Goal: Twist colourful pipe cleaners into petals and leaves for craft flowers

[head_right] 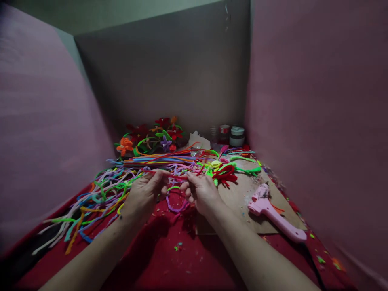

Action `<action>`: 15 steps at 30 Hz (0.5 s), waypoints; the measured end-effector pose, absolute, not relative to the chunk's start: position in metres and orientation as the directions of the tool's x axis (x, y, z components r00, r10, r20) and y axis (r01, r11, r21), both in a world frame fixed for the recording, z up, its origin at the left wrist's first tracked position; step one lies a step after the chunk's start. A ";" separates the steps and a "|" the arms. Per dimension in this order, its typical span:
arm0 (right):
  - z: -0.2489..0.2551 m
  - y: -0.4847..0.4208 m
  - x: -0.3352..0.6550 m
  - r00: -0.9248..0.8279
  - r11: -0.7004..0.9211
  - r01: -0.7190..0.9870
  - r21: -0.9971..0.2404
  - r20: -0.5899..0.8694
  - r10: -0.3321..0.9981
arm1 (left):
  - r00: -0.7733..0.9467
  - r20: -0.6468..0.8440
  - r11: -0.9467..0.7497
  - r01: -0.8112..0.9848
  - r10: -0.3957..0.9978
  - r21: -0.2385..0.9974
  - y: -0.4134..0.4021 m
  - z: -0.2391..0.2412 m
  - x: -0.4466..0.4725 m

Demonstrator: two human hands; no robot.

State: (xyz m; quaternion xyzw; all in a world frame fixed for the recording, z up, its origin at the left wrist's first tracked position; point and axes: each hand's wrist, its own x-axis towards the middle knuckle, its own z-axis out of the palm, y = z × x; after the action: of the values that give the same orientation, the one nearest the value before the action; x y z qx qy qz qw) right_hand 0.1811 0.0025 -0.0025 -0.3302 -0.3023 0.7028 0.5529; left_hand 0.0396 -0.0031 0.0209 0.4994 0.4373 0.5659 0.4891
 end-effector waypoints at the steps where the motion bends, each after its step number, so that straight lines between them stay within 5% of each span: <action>1: 0.002 0.002 0.181 -0.155 -0.181 -0.523 -0.833 -0.115 0.981 | -0.010 0.140 -0.140 -0.133 0.990 0.981 -0.003 0.024 0.038; 8: 0.018 -0.003 0.170 -0.302 -0.273 -0.221 -0.936 -0.200 0.932 | 0.080 0.205 -0.184 -0.212 0.975 0.960 -0.004 0.050 0.038; 15: 0.001 -0.006 0.160 -0.424 -0.274 0.001 -0.962 -0.249 0.871 | 0.294 0.084 -0.117 0.096 0.952 0.989 -0.001 0.054 0.041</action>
State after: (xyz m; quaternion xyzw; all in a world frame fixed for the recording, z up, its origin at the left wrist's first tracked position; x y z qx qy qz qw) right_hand 0.1597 -0.0058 0.0008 -0.4288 -0.5085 0.6733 0.3229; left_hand 0.0412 -0.0010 0.0538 0.6198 0.4227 0.4174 0.5127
